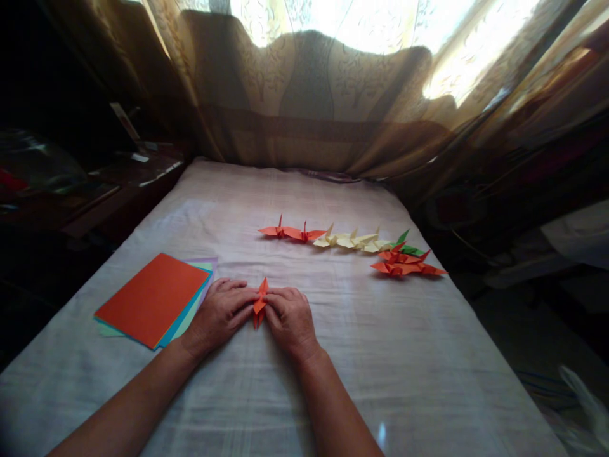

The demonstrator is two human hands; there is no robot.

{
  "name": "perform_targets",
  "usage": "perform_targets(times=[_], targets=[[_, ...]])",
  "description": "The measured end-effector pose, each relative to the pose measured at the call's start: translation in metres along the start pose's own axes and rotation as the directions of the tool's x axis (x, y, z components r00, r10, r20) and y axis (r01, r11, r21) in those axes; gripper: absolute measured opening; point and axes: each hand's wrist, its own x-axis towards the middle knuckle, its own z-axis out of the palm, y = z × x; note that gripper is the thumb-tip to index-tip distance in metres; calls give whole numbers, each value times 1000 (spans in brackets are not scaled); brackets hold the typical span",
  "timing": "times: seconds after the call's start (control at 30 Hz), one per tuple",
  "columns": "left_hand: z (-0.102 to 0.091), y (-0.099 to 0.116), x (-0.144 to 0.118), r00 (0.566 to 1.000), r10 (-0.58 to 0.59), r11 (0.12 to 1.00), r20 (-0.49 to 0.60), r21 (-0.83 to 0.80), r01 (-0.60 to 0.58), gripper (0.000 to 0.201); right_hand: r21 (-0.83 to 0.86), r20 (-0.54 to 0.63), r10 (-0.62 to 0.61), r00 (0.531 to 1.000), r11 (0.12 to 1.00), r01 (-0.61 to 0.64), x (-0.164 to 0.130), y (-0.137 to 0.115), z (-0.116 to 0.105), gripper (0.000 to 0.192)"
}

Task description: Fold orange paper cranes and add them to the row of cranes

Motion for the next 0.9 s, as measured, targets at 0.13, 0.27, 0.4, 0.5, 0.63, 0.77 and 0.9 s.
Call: perform_targets(times=[0.13,0.27,0.4,0.5,0.63,0.77,0.9], targets=[[2,4,6,999,-50,999,-20,-21,50,15,-39,-41,52,998,998,-54,3,-2,4,17],[4,9,14,987,-161,987,-10,18,161,8,-137,-10,150,989,979,-150,10,-6,7,12],[5,13,21,974,-225,972,-11,67,225,10,-189,-12,202,979,961,-201,15,-10,7,12],[6,14,25,971,-237,967,-15,87,238,12,-215,-43,216,976,952,-220,17,-11,9,12],[7,16,25,968,-251,961,-24,112,252,12,-238,-84,229,970,940,-243,16,-12,12,13],[10,18,24,964,-263,956,-48,124,267,11,-254,-110,224,968,936,-245,16,-12,14,12],[11,18,24,962,-267,954,-64,127,273,10,-263,-119,231,966,930,-255,15,-12,15,11]])
